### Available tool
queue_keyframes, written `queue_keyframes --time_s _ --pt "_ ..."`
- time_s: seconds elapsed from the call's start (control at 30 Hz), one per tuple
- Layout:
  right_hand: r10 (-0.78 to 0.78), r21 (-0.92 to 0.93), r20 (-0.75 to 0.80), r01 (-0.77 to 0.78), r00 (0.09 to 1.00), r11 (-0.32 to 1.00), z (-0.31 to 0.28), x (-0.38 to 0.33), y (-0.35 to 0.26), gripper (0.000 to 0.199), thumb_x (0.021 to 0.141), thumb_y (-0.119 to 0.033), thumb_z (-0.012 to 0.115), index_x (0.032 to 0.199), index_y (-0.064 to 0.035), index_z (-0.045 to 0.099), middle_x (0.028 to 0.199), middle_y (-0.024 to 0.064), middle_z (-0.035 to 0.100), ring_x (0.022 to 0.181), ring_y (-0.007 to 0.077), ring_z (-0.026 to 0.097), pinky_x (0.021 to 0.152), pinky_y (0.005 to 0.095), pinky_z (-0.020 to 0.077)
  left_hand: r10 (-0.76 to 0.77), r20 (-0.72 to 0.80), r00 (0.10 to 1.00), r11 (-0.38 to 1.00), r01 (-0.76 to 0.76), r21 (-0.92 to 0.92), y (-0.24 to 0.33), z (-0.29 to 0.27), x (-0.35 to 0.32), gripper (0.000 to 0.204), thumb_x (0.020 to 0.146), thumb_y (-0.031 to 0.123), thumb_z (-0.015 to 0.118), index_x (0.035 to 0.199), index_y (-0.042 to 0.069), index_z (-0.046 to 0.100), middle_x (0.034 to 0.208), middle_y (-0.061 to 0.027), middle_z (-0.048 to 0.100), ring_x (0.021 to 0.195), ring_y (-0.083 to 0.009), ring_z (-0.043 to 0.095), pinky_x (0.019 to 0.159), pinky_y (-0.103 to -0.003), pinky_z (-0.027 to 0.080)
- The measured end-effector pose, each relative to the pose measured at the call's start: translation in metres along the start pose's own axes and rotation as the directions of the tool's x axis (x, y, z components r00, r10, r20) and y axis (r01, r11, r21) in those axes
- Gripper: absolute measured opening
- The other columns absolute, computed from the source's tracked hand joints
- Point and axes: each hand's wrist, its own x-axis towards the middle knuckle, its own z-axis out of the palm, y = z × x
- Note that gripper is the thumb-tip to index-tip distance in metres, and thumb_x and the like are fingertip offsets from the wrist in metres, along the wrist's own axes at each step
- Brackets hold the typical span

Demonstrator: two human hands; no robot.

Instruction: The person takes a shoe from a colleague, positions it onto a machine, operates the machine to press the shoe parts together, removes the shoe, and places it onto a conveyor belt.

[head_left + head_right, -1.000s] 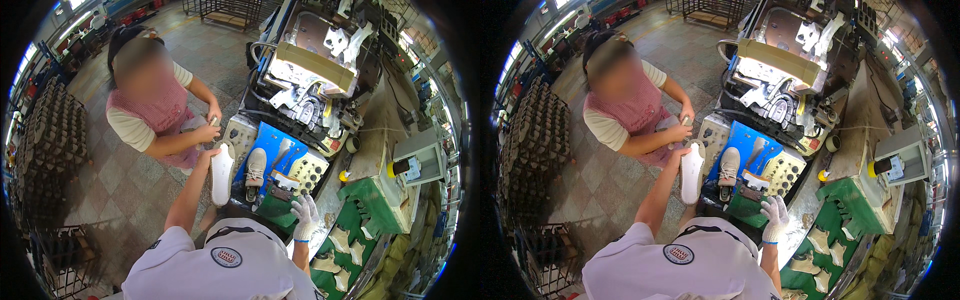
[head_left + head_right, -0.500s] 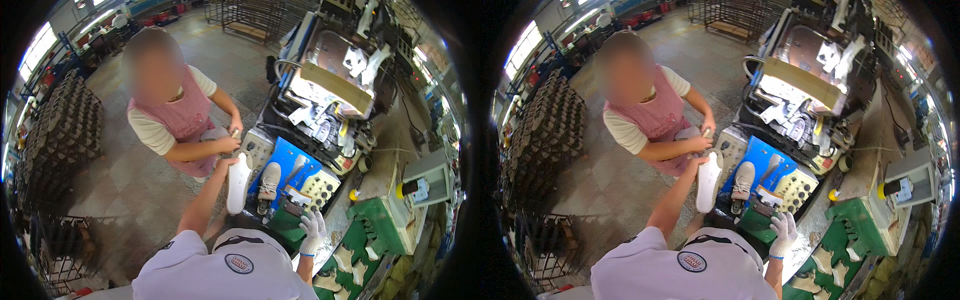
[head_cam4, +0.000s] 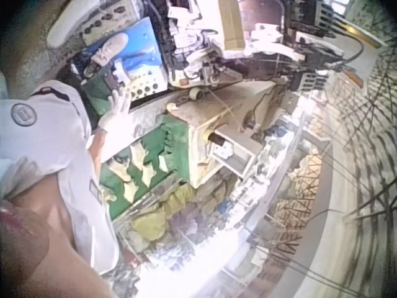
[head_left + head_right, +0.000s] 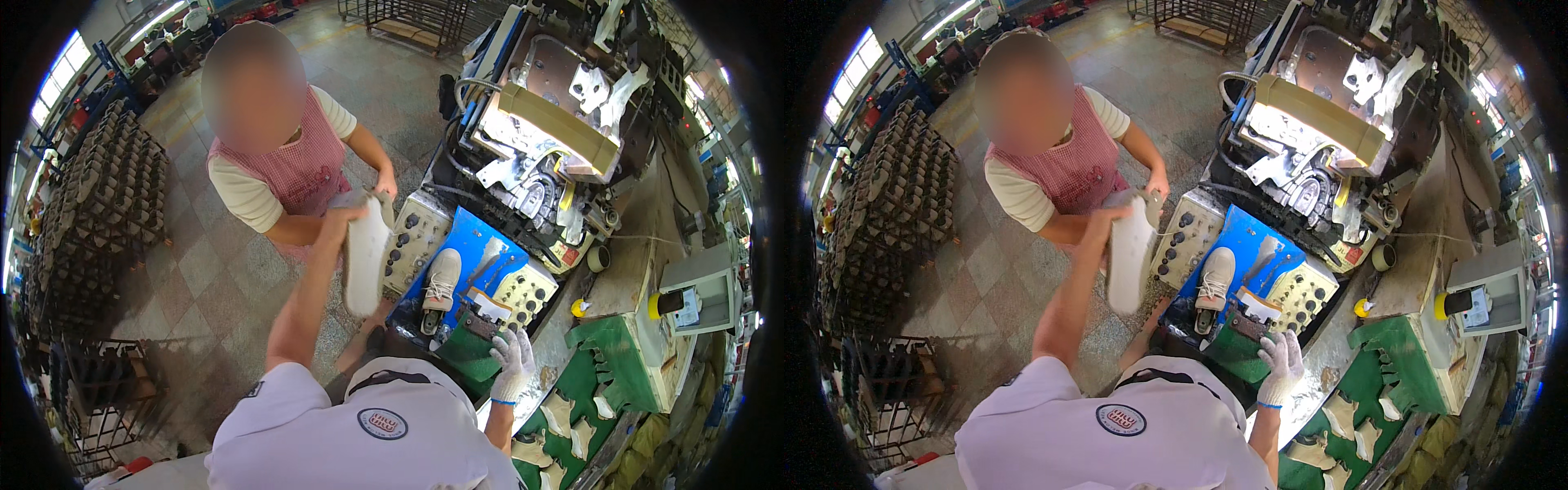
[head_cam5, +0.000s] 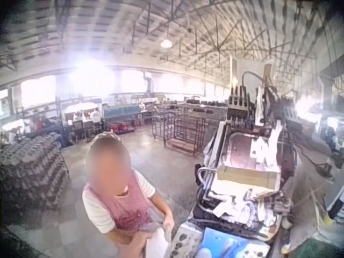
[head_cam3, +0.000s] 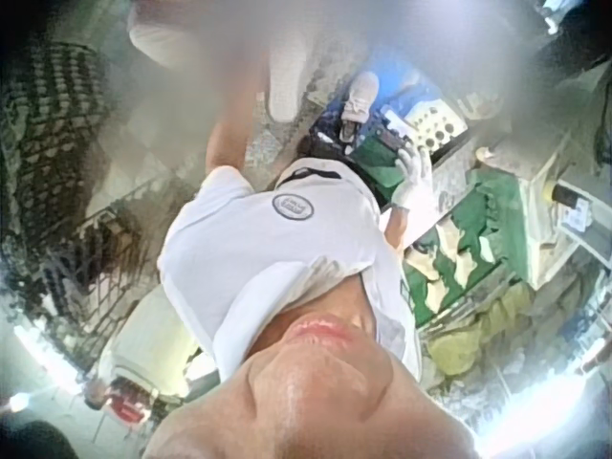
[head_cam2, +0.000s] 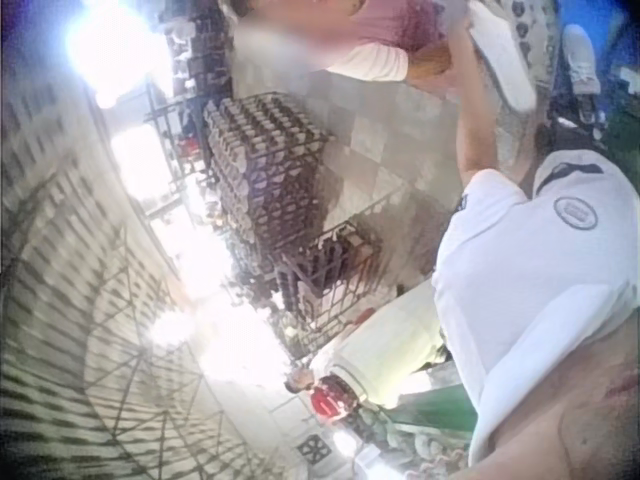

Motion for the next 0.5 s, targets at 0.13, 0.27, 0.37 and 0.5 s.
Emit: queue_keyframes --time_s 0.13,0.27,0.37,0.5 --pt "0.026 -0.003 0.014 -0.026 1.000 1.000 0.004 0.004 -0.003 0.063 0.097 -0.024 0.065 0.146 0.0098 0.042 0.126 0.0214 0.065 0.100 0.0260 0.072 0.077 0.0305 0.0587 0.100 -0.011 0.995 0.983 -0.097 0.158 0.072 -0.024 0.054 0.041 0.078 0.029 0.077 0.101 -0.005 0.074 0.090 -0.0142 0.072 0.076 -0.0247 0.068 0.072 -0.037 0.052" --pt "0.030 -0.026 0.034 -0.029 0.999 0.999 0.009 0.004 -0.008 0.063 0.098 -0.021 0.065 0.146 0.0121 0.040 0.127 0.0231 0.065 0.100 0.0264 0.072 0.077 0.0308 0.0590 0.152 0.044 0.987 0.923 -0.158 0.352 0.117 -0.032 0.107 0.045 0.076 0.032 0.076 0.101 -0.004 0.075 0.091 -0.0121 0.072 0.081 -0.0230 0.067 0.075 -0.037 0.051" --pt "0.000 0.002 0.006 0.000 1.000 1.000 0.000 0.005 -0.009 0.064 0.098 -0.020 0.065 0.146 0.0131 0.039 0.127 0.0248 0.065 0.100 0.0271 0.071 0.078 0.0319 0.0591 0.187 0.007 0.982 0.871 -0.169 0.461 0.110 -0.023 0.140 0.049 0.071 0.033 0.076 0.103 -0.005 0.075 0.093 -0.0132 0.072 0.083 -0.0257 0.066 0.076 -0.040 0.050" --pt "0.011 0.038 0.011 -0.012 1.000 0.999 -0.003 0.005 0.002 0.064 0.097 -0.021 0.066 0.146 0.0119 0.041 0.127 0.0239 0.065 0.099 0.0267 0.072 0.077 0.0313 0.0589 0.313 -0.310 0.898 0.515 0.114 0.849 0.083 -0.080 0.198 0.061 0.072 0.049 0.070 0.108 0.000 0.076 0.116 -0.0234 0.071 0.110 -0.0366 0.069 0.094 -0.041 0.053"
